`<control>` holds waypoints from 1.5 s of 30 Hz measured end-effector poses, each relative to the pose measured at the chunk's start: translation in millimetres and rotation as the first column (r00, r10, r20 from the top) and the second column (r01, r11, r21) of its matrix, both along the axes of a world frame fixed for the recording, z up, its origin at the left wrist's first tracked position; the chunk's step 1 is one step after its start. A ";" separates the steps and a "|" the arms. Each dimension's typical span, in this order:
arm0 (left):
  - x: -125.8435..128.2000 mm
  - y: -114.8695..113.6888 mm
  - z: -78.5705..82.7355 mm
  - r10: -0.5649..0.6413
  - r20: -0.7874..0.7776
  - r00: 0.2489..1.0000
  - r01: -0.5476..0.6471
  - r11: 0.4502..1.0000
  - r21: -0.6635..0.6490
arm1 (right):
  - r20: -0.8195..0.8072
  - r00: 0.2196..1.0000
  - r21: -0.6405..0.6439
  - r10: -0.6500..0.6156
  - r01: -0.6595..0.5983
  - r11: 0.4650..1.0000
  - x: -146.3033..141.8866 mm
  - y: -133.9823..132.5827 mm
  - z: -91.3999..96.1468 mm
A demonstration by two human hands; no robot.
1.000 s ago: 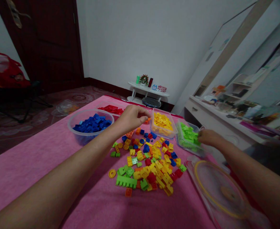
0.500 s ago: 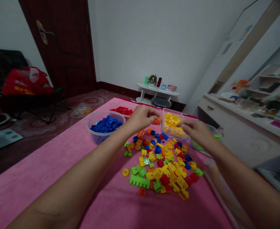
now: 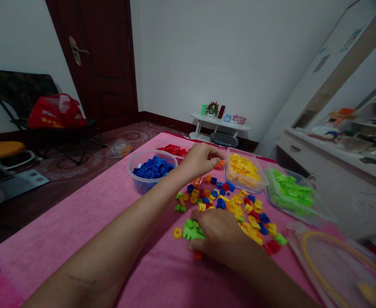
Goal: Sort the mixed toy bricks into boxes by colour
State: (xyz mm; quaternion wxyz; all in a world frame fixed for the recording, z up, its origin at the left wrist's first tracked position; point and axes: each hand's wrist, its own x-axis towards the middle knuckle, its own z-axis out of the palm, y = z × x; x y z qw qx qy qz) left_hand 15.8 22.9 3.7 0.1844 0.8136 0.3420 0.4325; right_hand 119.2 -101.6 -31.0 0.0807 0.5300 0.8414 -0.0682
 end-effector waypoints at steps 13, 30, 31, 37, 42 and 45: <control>3.5 1.7 -7.4 -0.071 -0.162 0.984 0.057 0.994 -0.095 | -0.696 0.624 -0.218 -0.355 0.287 0.933 84.7 66.7 -10.9; 11.1 14.6 -58.3 -0.205 -0.617 0.760 0.140 0.978 -0.154 | -0.610 0.748 0.087 -0.263 0.393 0.915 102.5 81.6 -34.4; 10.4 13.8 -57.3 -0.229 -0.626 0.745 0.147 0.972 -0.181 | -0.553 0.796 0.094 -0.248 0.356 0.930 101.6 81.0 -36.2; 6.2 7.7 -45.7 -0.384 -0.621 0.683 0.159 0.908 -0.387 | -0.509 0.827 -0.073 -0.238 0.234 0.969 96.9 73.3 -24.1; 10.3 2.8 -42.8 -0.288 -0.669 0.686 0.159 0.956 -0.248 | -0.527 0.815 0.016 -0.240 0.292 0.956 94.2 72.6 -17.7; 15.8 -2.0 -44.8 -0.223 -0.726 0.651 0.144 0.975 -0.170 | -0.508 0.839 0.011 -0.195 0.233 0.972 83.7 68.4 -20.3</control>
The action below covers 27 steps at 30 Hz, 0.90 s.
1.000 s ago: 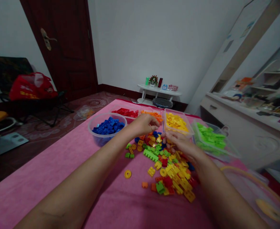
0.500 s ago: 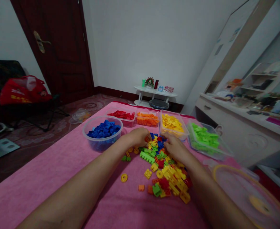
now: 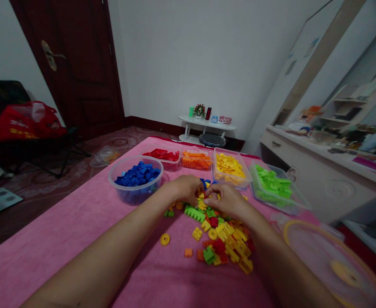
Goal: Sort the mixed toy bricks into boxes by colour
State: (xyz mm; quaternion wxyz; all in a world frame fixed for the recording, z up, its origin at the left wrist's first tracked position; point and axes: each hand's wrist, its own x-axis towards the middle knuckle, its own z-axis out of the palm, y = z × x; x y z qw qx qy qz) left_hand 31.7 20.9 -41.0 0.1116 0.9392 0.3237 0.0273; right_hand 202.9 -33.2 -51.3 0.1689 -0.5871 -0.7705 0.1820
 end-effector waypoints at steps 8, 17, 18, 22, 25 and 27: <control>4.5 -3.0 -5.6 -0.019 0.039 0.999 0.017 0.999 0.047 | 0.078 0.997 -0.040 0.004 -0.001 0.999 -12.4 -9.8 0.6; 5.5 -2.5 -8.3 -0.040 0.094 0.995 0.039 0.999 0.014 | -0.069 0.978 -0.175 0.198 -0.207 0.963 -6.8 -13.7 -1.2; 4.5 -2.7 -6.9 -0.032 0.091 0.995 0.032 0.999 -0.007 | -0.113 0.976 -0.198 0.187 -0.206 0.958 -7.1 -13.9 0.2; -3.6 2.1 1.2 0.053 0.136 0.989 -0.039 0.994 -0.106 | -0.414 0.910 -0.181 0.032 -0.117 0.976 -8.0 -10.7 5.8; -11.4 11.9 6.8 0.137 0.257 0.957 -0.091 0.979 -0.181 | -0.743 0.651 -0.206 -0.153 -0.005 0.979 -10.0 -8.2 9.8; -15.8 18.0 10.6 0.202 0.348 0.916 -0.124 0.964 -0.235 | -0.910 0.329 -0.275 -0.251 -0.026 0.961 -11.3 -8.0 12.1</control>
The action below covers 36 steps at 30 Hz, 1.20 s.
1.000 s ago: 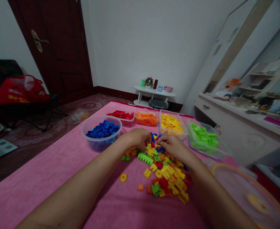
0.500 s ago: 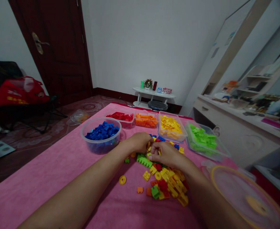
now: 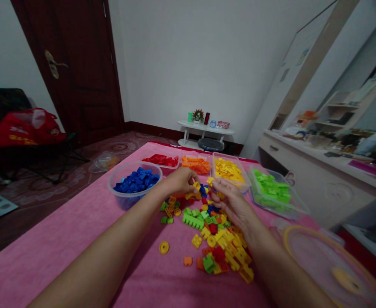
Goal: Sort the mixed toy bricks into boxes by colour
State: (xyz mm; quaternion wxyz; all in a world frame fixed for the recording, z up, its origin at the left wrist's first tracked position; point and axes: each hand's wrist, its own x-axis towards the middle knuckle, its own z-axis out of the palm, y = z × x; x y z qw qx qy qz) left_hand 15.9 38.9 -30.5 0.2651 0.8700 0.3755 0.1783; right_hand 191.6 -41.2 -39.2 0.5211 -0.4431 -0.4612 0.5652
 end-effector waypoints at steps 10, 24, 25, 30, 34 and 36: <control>-1.5 -7.8 21.9 -0.107 0.274 0.956 0.133 0.988 -0.078 | -0.518 0.855 -0.231 0.005 -0.145 0.962 -7.1 -2.4 -3.1; 8.9 -12.3 18.0 0.038 0.197 0.980 -0.058 0.994 0.095 | -0.459 0.862 -0.204 -0.214 0.132 0.970 16.4 20.2 25.2; 7.0 -8.8 15.5 0.079 0.166 0.983 -0.098 0.990 0.105 | -0.390 0.872 -0.201 -0.296 0.233 0.952 24.3 30.2 33.1; 0.3 1.8 4.0 0.179 -0.007 0.984 -0.175 0.972 0.155 | -0.046 0.829 -0.177 -0.557 0.542 0.821 54.9 76.2 66.7; -3.1 -3.5 2.5 0.250 -0.216 0.944 -0.206 0.957 0.206 | 0.164 0.782 0.007 -0.602 0.609 0.793 52.6 79.8 60.1; -3.0 -8.0 2.6 0.263 -0.332 0.906 -0.205 0.958 0.200 | 0.260 0.796 0.171 -0.547 0.519 0.837 40.6 71.9 45.0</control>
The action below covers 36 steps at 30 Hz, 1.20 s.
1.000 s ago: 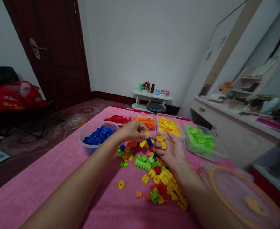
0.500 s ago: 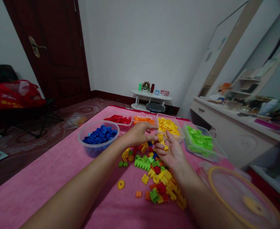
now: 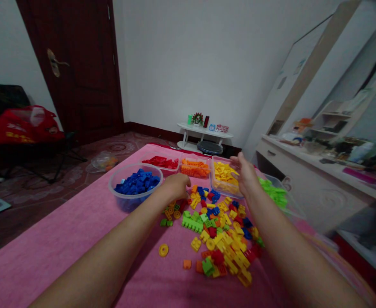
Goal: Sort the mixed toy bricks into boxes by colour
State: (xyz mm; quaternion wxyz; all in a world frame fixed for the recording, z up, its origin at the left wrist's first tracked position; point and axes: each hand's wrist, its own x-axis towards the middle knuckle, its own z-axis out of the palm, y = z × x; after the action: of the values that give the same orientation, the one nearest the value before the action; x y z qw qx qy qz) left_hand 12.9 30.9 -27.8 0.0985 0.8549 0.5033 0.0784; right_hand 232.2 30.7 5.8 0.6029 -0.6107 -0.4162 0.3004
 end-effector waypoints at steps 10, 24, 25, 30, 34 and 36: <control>4.3 -7.3 0.3 0.059 -0.106 0.993 -0.055 0.998 0.036 | 0.815 0.304 -0.352 0.493 -0.416 0.838 -59.8 -9.2 -69.5; 8.9 2.9 10.4 0.180 0.573 0.799 -0.182 0.982 -0.055 | 0.895 0.172 -0.380 0.412 -0.190 0.905 -76.1 -30.7 -52.4; 10.0 4.7 9.8 0.212 0.670 0.711 -0.140 0.977 -0.162 | 0.874 0.154 -0.425 0.461 -0.218 0.878 -78.6 -31.4 -54.4; 15.2 5.3 12.0 0.507 0.831 0.229 0.106 0.835 -0.540 | 0.891 0.063 -0.432 0.450 -0.195 0.881 -84.9 -32.2 -62.8; 18.2 2.3 13.5 0.706 0.707 -0.047 0.348 0.675 -0.651 | 0.885 0.211 -0.407 0.415 -0.085 0.910 -68.7 -33.5 -52.0; 20.6 1.5 9.8 0.777 0.626 -0.064 0.420 0.591 -0.689 | 0.888 0.328 -0.331 0.324 -0.033 0.943 -54.5 -35.0 -40.3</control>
State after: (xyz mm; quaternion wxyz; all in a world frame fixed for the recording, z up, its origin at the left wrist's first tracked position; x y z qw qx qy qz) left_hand 33.4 32.4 -18.0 0.7575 0.2804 0.3761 0.4540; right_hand 177.8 -4.3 -34.5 0.1372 -0.6931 -0.7075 0.0142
